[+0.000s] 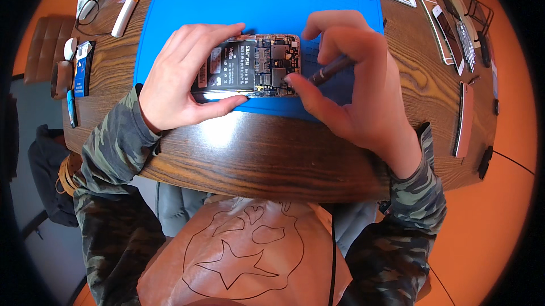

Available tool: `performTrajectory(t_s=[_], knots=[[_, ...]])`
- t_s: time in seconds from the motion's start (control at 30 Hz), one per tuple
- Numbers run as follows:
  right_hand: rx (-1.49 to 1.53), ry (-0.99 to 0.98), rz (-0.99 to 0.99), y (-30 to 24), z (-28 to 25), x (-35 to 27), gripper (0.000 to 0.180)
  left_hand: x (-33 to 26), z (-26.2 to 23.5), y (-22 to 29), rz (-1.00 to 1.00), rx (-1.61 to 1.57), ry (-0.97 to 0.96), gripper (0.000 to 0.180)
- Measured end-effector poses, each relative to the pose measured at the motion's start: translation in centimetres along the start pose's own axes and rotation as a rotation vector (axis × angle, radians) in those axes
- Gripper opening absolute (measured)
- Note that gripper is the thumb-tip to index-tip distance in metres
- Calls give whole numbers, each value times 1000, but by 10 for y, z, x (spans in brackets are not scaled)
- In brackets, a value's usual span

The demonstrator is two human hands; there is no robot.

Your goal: The person uses a screwdriver to remove screws from a disassembled smartphone motherboard placed on a blue mat. They repeatedly unscrew fasteners, reposition the board, and continue removing screws across the surface.

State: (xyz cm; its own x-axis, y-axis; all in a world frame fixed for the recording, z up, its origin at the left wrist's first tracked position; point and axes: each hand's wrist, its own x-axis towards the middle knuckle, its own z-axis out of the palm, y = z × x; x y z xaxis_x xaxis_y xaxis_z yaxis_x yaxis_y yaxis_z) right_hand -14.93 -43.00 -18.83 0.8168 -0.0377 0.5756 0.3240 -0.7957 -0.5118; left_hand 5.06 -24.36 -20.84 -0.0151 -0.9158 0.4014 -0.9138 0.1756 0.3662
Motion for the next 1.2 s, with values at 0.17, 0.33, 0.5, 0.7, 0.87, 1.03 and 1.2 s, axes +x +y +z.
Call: performTrajectory(t_s=[0.17, 0.33, 0.5, 0.7, 0.87, 1.03, 1.2], knots=[[-39, -17, -8, -4, 0, 1, 48, 0, 0, 0, -2, -1, -6, 74], [-28, -16, -67, 0, -1, 1, 48, 1, 0, 1, 3, 6, -3, 74], [46, -16, -1, 0, 1, -5, 47, 2, -1, 1, 5, -3, -3, 74], [43, 1, -78, 4, 1, -4, 47, 2, -2, 1, -9, -23, -39, 79], [103, 13, -101, 6, 1, -6, 45, 1, -1, 1, -14, -25, -43, 79], [-9, 18, -99, 9, 2, -4, 44, 1, -2, 2, -26, -20, -56, 80], [62, -59, -53, 4, -8, -4, 49, 2, -2, 2, -24, -10, -58, 80]])
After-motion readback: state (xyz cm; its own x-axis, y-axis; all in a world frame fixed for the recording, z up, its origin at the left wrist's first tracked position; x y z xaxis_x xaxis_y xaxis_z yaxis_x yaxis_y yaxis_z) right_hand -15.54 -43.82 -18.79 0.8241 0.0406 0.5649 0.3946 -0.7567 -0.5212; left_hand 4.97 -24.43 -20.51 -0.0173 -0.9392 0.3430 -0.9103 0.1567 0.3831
